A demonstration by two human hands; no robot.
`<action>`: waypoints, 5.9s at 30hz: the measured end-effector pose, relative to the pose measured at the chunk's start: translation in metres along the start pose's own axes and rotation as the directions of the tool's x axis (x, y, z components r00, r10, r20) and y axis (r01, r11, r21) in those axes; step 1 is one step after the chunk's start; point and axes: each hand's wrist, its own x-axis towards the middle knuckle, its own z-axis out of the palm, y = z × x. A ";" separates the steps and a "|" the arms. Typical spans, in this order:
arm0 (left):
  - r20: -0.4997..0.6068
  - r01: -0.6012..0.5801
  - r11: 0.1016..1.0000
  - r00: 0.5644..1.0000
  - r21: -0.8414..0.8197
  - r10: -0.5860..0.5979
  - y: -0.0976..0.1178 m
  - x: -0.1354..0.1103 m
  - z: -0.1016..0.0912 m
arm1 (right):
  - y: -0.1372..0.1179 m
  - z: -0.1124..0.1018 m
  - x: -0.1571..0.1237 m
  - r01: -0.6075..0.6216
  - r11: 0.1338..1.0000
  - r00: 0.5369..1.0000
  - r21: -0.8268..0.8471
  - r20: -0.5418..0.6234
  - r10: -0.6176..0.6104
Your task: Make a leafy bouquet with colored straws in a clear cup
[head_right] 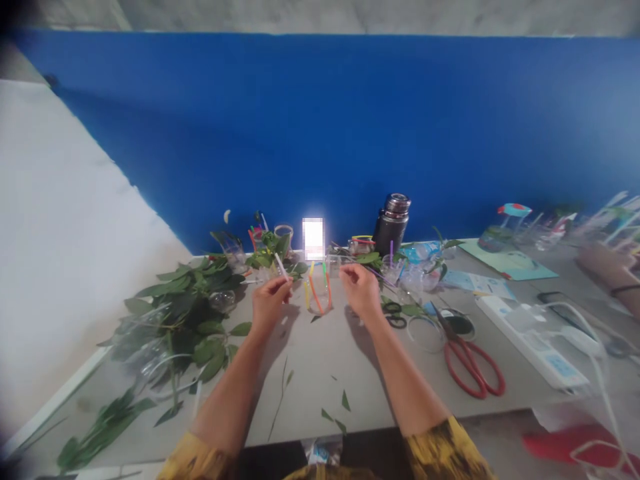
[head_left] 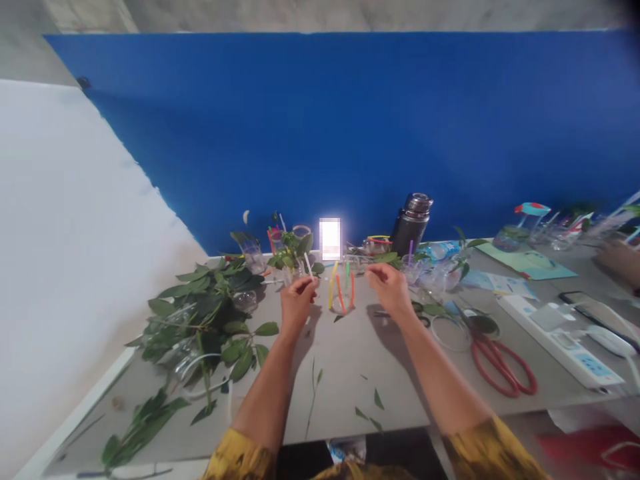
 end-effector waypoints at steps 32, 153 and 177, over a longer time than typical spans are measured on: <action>0.150 -0.016 0.999 0.988 -0.029 0.020 -0.029 0.006 -0.004 | 0.103 0.023 -0.007 -0.143 0.990 0.917 0.000 0.376 0.132; 0.240 -0.194 0.919 0.964 0.343 0.114 -0.052 0.001 0.018 | 0.062 0.017 -0.016 0.138 0.987 0.868 -0.080 0.491 -0.081; 0.272 -0.270 0.794 0.952 0.545 0.137 -0.040 -0.015 0.026 | 0.057 0.015 -0.018 0.132 0.988 0.854 -0.083 0.515 -0.071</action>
